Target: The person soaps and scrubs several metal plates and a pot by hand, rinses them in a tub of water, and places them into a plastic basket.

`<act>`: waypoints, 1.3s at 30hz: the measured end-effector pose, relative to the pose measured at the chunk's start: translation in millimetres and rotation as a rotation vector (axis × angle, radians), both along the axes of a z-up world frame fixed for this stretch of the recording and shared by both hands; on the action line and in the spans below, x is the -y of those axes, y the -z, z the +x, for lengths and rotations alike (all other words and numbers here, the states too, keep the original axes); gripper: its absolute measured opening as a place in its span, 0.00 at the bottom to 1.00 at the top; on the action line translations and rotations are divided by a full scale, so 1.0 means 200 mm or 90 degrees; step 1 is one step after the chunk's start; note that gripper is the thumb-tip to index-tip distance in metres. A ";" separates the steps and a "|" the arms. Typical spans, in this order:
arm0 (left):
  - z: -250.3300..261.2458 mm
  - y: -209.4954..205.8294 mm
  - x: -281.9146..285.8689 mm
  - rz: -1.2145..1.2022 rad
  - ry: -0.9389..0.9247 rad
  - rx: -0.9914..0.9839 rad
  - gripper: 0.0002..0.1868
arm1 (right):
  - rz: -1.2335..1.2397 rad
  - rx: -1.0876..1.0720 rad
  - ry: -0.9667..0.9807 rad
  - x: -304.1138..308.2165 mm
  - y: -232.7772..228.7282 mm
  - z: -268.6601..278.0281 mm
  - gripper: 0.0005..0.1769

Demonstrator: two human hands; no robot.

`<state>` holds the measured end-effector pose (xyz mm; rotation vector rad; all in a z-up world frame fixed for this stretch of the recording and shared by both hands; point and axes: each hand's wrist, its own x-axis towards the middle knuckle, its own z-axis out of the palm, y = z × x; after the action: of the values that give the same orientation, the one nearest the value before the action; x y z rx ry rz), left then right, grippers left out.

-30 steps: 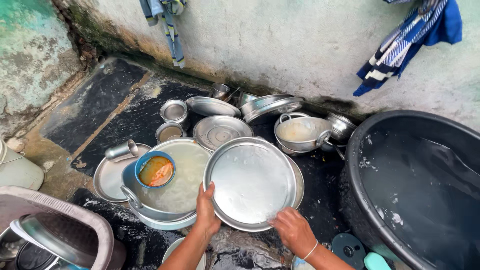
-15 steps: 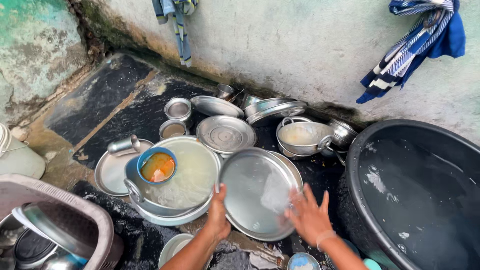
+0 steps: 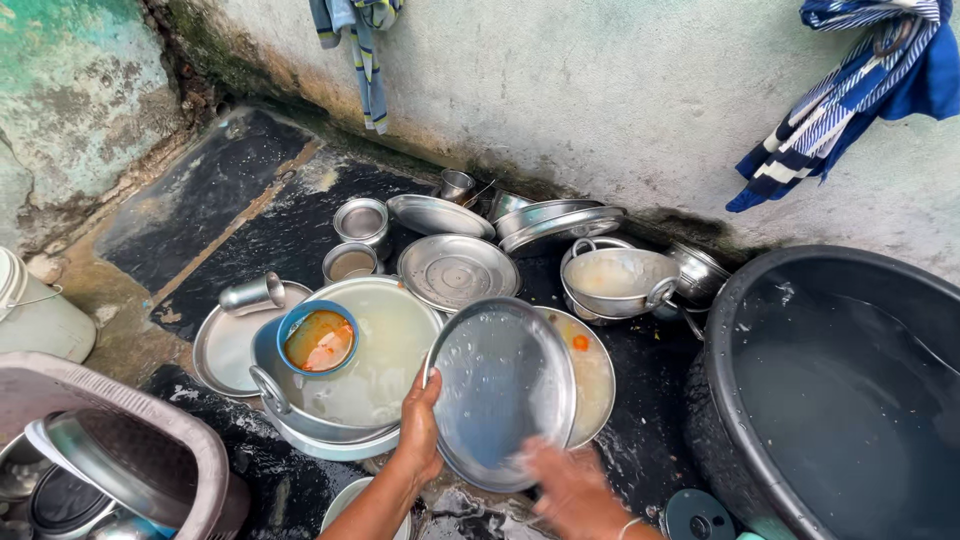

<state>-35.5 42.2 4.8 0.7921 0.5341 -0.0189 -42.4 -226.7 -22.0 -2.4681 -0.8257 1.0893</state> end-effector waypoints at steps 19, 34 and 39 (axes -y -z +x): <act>-0.03 -0.05 0.03 0.006 0.039 -0.107 0.27 | -0.147 0.223 -0.026 0.08 0.10 0.12 0.44; 0.09 -0.01 0.32 0.419 0.109 0.175 0.28 | 0.591 0.184 0.222 -0.04 -0.16 0.23 0.25; 0.13 -0.13 0.34 0.615 0.150 0.176 0.29 | 0.694 0.188 0.866 0.80 -0.29 0.60 0.11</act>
<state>-9.2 -25.2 31.6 1.7681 0.1539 0.1407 76.6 -386.8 35.8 -1.5420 0.2859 -0.2288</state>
